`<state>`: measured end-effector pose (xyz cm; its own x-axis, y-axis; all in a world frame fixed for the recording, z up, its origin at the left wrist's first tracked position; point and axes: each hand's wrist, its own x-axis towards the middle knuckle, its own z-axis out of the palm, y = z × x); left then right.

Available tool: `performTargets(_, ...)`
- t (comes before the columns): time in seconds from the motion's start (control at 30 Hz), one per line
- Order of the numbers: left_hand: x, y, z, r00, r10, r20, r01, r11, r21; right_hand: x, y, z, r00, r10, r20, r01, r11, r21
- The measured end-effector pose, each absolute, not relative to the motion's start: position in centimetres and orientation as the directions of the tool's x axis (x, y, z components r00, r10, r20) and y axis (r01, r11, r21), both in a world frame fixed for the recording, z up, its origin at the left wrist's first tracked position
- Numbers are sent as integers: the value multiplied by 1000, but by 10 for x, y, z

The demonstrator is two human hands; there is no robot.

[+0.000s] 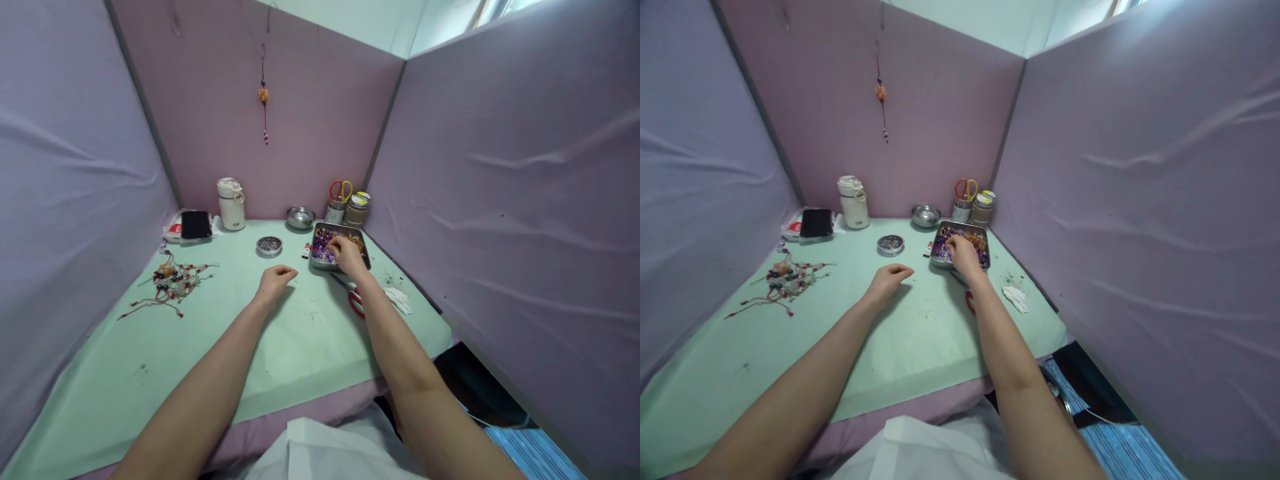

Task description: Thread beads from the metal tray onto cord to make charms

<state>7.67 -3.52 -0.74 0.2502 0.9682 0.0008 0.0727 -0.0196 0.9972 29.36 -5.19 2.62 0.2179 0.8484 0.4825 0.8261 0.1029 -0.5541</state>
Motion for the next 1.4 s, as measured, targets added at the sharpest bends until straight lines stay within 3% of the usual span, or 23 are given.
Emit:
performTargets(0.1,76,-35,-7,261,965,-6,91,-18,996,324,-36,32,145,940,308,890,12,-456)
performTargets(0.23,76,-35,-8,266,964,-13,108,-17,994,338,-22,26,42,988,149,893,30,-450)
performTargets(0.5,75,-34,-10,270,963,-1,109,-30,994,323,-8,11,2,987,159,895,69,-440)
performTargets(1.1,77,-29,-16,276,961,-7,136,-32,990,281,10,21,0,1000,-9,984,-2,-177)
performTargets(1.4,77,-31,-14,257,966,-6,124,-26,992,276,12,21,46,998,-43,992,-51,-116)
